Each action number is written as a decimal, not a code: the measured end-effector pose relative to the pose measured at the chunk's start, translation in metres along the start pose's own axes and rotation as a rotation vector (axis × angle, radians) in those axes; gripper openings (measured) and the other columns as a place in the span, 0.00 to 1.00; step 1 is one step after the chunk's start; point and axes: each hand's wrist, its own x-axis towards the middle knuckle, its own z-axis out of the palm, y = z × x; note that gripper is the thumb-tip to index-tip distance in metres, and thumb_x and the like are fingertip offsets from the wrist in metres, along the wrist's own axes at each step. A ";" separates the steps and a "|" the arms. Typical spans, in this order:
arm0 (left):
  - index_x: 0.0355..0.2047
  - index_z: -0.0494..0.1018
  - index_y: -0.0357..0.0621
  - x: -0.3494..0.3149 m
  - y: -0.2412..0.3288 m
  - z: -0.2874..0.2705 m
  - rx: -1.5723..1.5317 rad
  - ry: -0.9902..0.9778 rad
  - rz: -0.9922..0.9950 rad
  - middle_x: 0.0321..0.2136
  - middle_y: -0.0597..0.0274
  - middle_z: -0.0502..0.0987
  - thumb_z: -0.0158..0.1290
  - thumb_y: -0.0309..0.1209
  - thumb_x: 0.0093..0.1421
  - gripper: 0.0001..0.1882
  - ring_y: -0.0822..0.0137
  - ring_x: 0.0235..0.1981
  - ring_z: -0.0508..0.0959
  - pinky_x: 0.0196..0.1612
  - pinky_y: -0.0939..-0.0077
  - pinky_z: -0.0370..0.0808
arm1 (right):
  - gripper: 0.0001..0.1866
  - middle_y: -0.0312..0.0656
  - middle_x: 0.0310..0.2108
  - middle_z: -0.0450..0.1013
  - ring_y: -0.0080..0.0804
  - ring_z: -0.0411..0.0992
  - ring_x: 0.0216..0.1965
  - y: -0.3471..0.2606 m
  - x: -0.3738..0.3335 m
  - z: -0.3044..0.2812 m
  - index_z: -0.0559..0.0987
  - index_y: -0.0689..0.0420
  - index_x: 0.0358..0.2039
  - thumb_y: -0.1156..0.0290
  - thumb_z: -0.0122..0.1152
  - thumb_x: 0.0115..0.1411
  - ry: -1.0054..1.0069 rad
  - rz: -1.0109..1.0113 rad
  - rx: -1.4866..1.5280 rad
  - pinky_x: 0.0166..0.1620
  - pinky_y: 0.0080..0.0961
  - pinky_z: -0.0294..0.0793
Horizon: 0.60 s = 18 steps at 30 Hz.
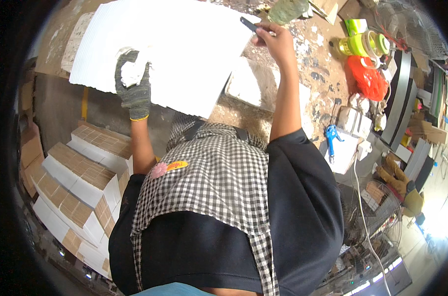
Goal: The person smooths a large white foam sheet on a workbench using a small black tool and a white cloth. They repeatedly rub the surface and edges, then flip the sheet to treat the other side.
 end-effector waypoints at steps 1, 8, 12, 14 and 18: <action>0.54 0.73 0.34 0.000 0.000 -0.001 -0.059 0.012 -0.016 0.50 0.57 0.80 0.66 0.19 0.55 0.26 0.63 0.51 0.79 0.61 0.66 0.75 | 0.14 0.45 0.30 0.83 0.30 0.84 0.31 -0.002 -0.002 0.000 0.81 0.67 0.51 0.75 0.61 0.68 -0.042 0.064 -0.029 0.38 0.26 0.86; 0.50 0.75 0.37 -0.026 0.022 -0.030 -0.011 0.081 0.069 0.48 0.53 0.82 0.60 0.17 0.57 0.20 0.62 0.49 0.81 0.58 0.67 0.77 | 0.12 0.39 0.31 0.79 0.24 0.80 0.32 -0.003 -0.014 -0.004 0.83 0.63 0.49 0.74 0.63 0.67 -0.229 0.036 0.155 0.39 0.22 0.82; 0.49 0.76 0.34 -0.061 0.028 -0.113 0.212 0.086 -0.186 0.43 0.58 0.83 0.56 0.21 0.63 0.13 0.66 0.44 0.81 0.50 0.68 0.78 | 0.10 0.38 0.32 0.80 0.24 0.78 0.34 -0.010 0.000 0.016 0.86 0.61 0.44 0.70 0.68 0.64 -0.123 -0.057 -0.033 0.38 0.22 0.77; 0.48 0.78 0.32 -0.082 0.020 -0.142 0.243 0.200 -0.152 0.42 0.58 0.84 0.54 0.25 0.65 0.13 0.67 0.41 0.81 0.45 0.69 0.77 | 0.09 0.39 0.32 0.82 0.24 0.77 0.35 -0.019 0.005 0.032 0.87 0.58 0.40 0.68 0.71 0.61 -0.064 -0.154 -0.215 0.37 0.24 0.74; 0.53 0.74 0.28 -0.117 0.020 -0.189 -0.509 0.364 -0.444 0.52 0.49 0.78 0.48 0.29 0.71 0.17 0.63 0.48 0.80 0.48 0.69 0.76 | 0.11 0.41 0.35 0.83 0.28 0.78 0.33 -0.038 -0.001 0.079 0.87 0.57 0.42 0.66 0.69 0.62 -0.224 -0.149 -0.266 0.39 0.26 0.78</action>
